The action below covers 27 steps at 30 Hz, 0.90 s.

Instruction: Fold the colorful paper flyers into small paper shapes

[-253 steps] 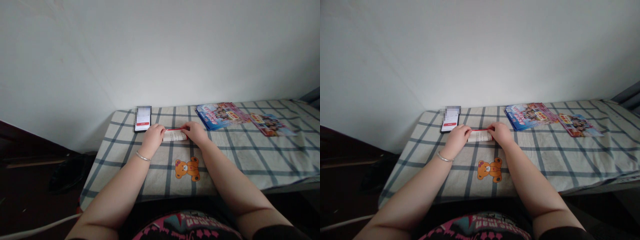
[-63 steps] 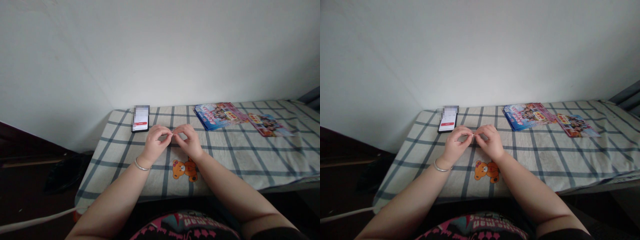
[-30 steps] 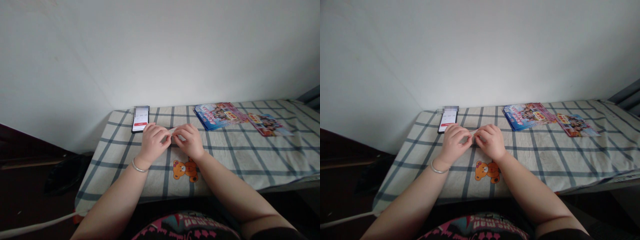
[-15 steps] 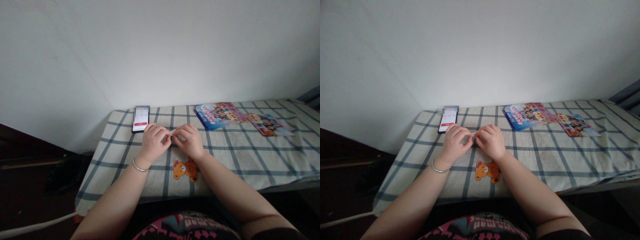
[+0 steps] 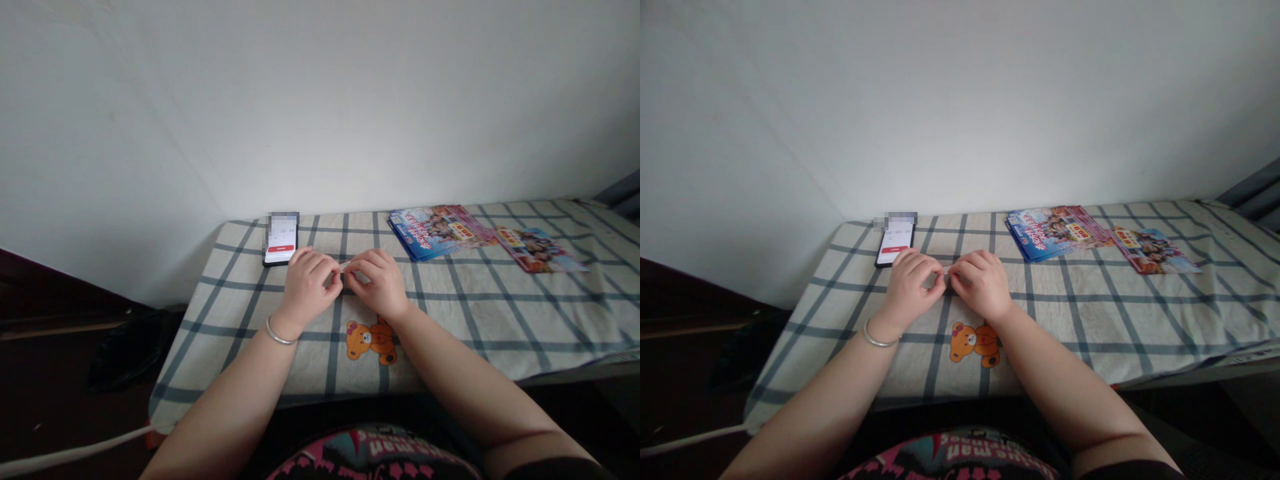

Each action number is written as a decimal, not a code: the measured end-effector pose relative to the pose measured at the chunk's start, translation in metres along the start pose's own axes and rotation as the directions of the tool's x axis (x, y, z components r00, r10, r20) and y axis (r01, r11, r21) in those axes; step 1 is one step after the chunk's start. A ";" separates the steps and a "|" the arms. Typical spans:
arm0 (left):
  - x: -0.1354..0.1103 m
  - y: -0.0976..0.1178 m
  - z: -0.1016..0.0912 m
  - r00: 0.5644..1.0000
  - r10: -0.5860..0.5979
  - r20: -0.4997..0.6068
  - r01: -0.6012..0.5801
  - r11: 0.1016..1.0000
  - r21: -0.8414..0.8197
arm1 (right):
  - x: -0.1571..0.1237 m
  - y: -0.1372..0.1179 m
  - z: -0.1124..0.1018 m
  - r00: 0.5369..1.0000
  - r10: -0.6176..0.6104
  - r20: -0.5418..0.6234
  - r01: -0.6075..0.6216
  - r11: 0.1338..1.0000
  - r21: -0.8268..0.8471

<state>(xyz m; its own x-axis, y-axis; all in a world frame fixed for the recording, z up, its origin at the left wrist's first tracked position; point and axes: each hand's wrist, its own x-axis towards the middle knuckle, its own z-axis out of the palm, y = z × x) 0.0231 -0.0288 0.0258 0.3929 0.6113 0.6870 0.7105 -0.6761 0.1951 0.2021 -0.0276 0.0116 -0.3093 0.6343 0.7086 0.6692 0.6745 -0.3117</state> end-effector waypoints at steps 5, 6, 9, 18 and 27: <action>0.001 0.003 0.000 1.000 0.014 0.001 -0.014 1.000 -0.004 | 0.000 0.001 0.002 1.000 -0.003 0.019 0.003 1.000 0.007; 0.002 0.003 0.000 1.000 0.014 0.004 -0.014 1.000 0.003 | 0.000 0.001 0.002 1.000 -0.001 0.022 0.001 1.000 0.008; 0.002 0.003 0.000 1.000 0.009 0.012 -0.009 1.000 0.028 | 0.000 0.001 0.002 0.999 0.012 0.030 -0.012 1.000 0.012; 0.001 0.004 0.000 1.000 0.005 0.017 -0.006 0.997 0.078 | 0.002 -0.001 0.002 0.999 0.013 0.038 -0.013 1.000 0.009; 0.000 0.001 0.000 0.999 0.000 0.036 -0.002 0.997 0.077 | 0.000 0.002 0.004 0.999 0.023 0.044 -0.024 1.000 0.009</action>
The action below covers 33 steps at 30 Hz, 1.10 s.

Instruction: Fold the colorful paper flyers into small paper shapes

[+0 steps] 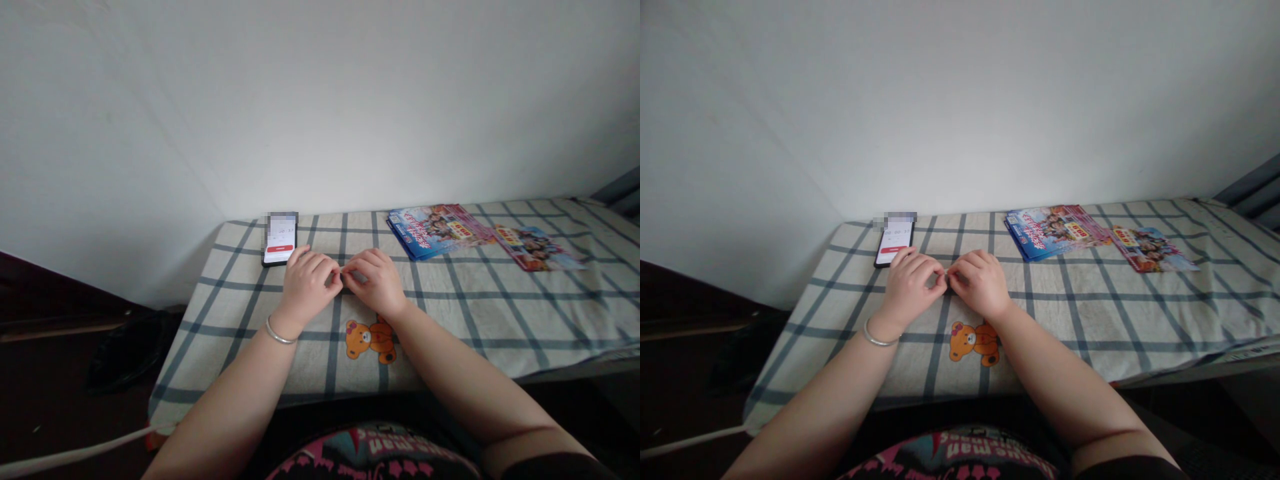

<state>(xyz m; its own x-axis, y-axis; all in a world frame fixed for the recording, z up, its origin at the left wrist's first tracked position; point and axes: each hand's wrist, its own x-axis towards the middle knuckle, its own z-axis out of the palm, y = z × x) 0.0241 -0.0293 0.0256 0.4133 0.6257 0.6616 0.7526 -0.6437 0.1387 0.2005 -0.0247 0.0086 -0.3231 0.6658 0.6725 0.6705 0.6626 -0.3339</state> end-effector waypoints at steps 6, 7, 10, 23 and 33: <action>0.001 -0.001 -0.001 1.000 0.016 0.006 -0.016 1.000 0.003 | 0.000 0.001 0.000 1.000 -0.002 0.005 0.003 1.000 -0.016; 0.001 -0.001 -0.001 1.000 0.015 0.007 -0.015 1.000 0.002 | 0.000 0.001 -0.001 1.000 -0.002 0.004 0.003 1.000 -0.019; 0.001 -0.004 -0.002 1.000 -0.007 0.001 0.007 1.000 -0.003 | 0.001 0.003 -0.004 1.000 0.013 -0.007 -0.013 0.999 -0.031; 0.001 -0.022 -0.004 0.997 -0.058 0.055 0.059 0.998 -0.014 | 0.006 0.027 -0.022 0.996 0.072 0.056 -0.071 0.997 -0.011; -0.002 -0.032 -0.007 0.995 -0.083 0.045 0.085 0.996 -0.031 | 0.002 0.051 -0.028 0.990 0.133 0.041 -0.130 0.989 -0.074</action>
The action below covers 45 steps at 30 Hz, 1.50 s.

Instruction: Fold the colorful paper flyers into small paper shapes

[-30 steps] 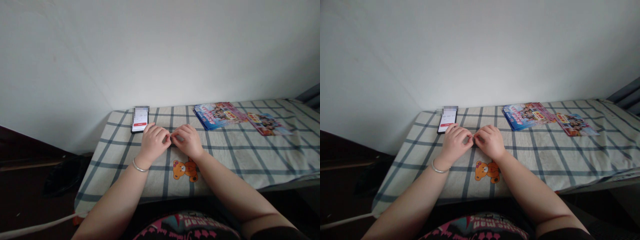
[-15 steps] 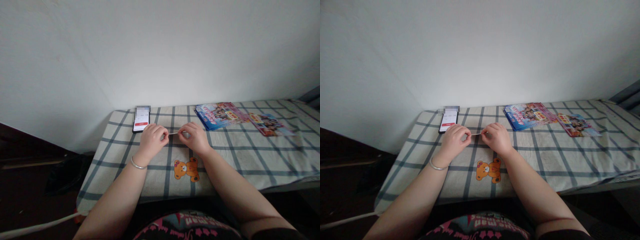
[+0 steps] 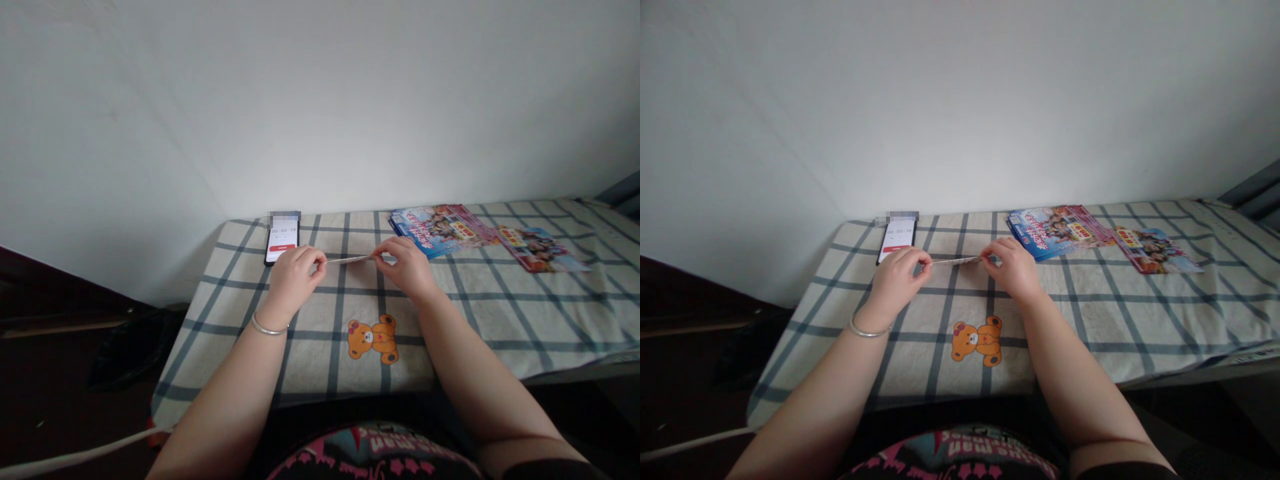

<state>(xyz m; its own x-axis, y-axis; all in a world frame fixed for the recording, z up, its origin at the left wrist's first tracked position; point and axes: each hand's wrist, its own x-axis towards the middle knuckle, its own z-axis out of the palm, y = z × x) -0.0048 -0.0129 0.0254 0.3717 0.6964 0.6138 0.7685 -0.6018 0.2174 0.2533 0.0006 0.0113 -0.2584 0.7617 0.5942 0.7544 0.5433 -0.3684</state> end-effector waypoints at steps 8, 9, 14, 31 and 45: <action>-0.002 0.001 0.004 0.998 -0.034 -0.047 0.030 0.996 -0.080 | -0.003 -0.008 0.005 0.990 0.133 -0.039 -0.128 0.987 0.097; -0.002 0.001 0.005 0.998 -0.030 -0.061 0.025 0.996 -0.082 | -0.004 -0.010 0.007 0.985 0.162 -0.054 -0.155 0.981 0.116; -0.001 0.000 0.010 0.999 -0.018 -0.033 0.015 0.995 -0.096 | -0.005 -0.015 0.013 0.950 0.313 -0.009 -0.306 0.935 0.178; -0.006 0.000 0.020 0.994 0.011 0.111 0.004 0.990 -0.140 | -0.004 0.000 0.024 0.947 0.269 0.178 -0.268 0.963 -0.031; -0.009 0.007 0.026 0.985 -0.076 0.156 0.085 0.995 -0.053 | -0.006 -0.004 0.029 0.964 0.230 0.136 -0.246 0.963 0.109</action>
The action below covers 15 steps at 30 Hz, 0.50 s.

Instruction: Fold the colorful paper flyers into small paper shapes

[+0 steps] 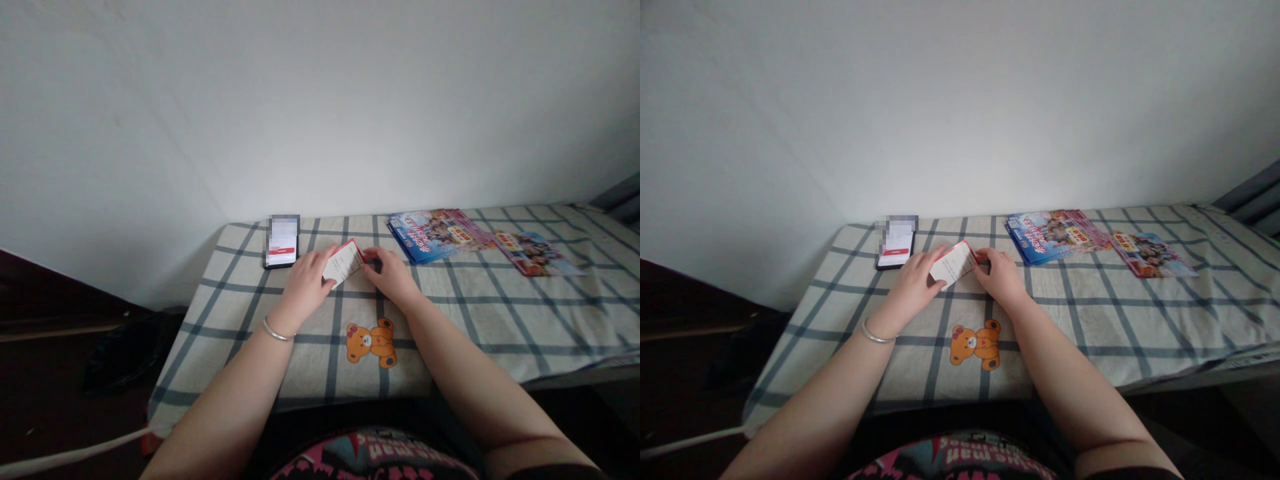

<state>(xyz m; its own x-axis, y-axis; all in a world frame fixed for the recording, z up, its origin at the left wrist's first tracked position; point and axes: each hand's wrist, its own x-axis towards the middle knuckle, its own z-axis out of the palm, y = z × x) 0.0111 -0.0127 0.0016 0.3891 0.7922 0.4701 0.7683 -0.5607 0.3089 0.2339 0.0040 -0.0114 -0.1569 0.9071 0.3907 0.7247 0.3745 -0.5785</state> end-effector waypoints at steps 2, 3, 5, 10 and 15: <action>0.001 0.001 -0.002 1.000 0.020 -0.013 -0.020 1.000 -0.005 | 0.000 0.000 0.000 1.000 0.005 -0.005 -0.005 0.999 0.043; 0.002 0.002 -0.002 0.999 0.034 -0.021 -0.034 0.999 -0.015 | 0.000 0.000 0.000 1.000 0.007 -0.011 -0.006 0.998 0.062; 0.003 0.002 -0.003 0.997 0.067 -0.033 -0.068 0.997 -0.038 | -0.001 -0.002 0.000 1.000 0.015 -0.027 -0.012 0.995 0.095; 0.004 0.002 -0.005 0.988 0.145 -0.048 -0.145 0.989 -0.012 | -0.002 -0.008 -0.003 0.997 0.011 -0.072 -0.002 0.992 0.127; 0.004 0.001 -0.007 0.981 0.192 -0.019 -0.192 0.981 0.031 | -0.002 -0.012 -0.008 0.989 -0.103 -0.108 0.114 0.989 0.095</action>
<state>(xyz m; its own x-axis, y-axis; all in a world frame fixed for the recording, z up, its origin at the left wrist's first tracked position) 0.0098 -0.0122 0.0099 0.5200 0.6648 0.5363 0.6946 -0.6945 0.1876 0.2310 -0.0036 0.0007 -0.1571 0.8374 0.5236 0.6350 0.4917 -0.5958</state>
